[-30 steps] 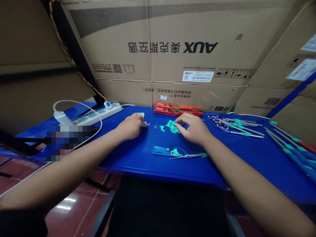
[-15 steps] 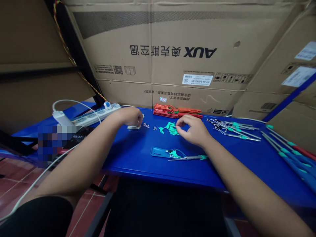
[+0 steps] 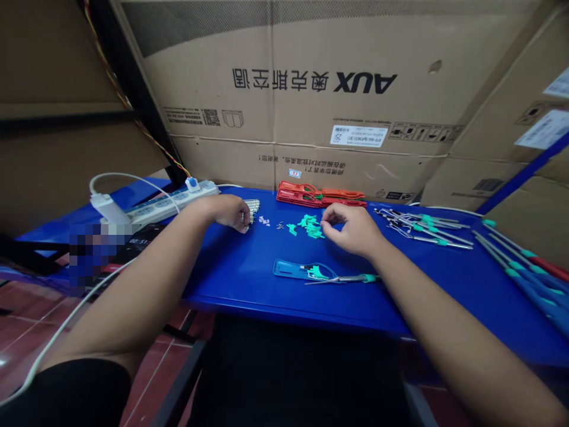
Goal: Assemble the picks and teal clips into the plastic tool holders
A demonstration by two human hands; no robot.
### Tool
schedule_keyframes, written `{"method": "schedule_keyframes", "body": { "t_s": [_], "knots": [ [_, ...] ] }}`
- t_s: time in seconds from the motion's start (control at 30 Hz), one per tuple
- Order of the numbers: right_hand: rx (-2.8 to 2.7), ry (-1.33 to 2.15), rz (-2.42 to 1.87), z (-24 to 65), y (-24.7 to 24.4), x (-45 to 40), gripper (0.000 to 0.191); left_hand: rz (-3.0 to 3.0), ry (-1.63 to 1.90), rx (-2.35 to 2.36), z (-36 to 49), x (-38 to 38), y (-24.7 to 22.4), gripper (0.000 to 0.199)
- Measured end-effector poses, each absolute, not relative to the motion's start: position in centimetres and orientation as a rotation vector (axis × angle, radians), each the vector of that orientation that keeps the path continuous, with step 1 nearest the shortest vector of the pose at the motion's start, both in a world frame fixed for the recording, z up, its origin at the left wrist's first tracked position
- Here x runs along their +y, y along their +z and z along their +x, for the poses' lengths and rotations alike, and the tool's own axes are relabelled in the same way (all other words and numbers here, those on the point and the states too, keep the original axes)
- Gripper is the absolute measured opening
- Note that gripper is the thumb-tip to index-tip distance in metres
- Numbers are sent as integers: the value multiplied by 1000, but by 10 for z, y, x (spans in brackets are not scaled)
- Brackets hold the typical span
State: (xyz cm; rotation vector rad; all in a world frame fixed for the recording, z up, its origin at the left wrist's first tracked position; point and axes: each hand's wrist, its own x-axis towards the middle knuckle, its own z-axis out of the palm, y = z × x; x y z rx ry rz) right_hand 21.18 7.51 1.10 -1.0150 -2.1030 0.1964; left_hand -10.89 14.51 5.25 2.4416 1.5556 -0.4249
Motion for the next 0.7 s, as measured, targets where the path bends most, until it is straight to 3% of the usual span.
{"method": "schedule_keyframes", "body": {
  "t_s": [0.13, 0.43, 0.7],
  "knots": [
    [-2070, 113, -1022, 209, 16, 72, 5, 2507, -292, 1425, -102, 139, 51, 21],
    [-1959, 549, -872, 189, 7, 65, 7, 2485, 368, 714, -45, 99, 42, 28],
    [-1921, 114, -797, 191, 16, 61, 7, 2643, 850, 424, -31, 102, 25, 26]
  ]
}}
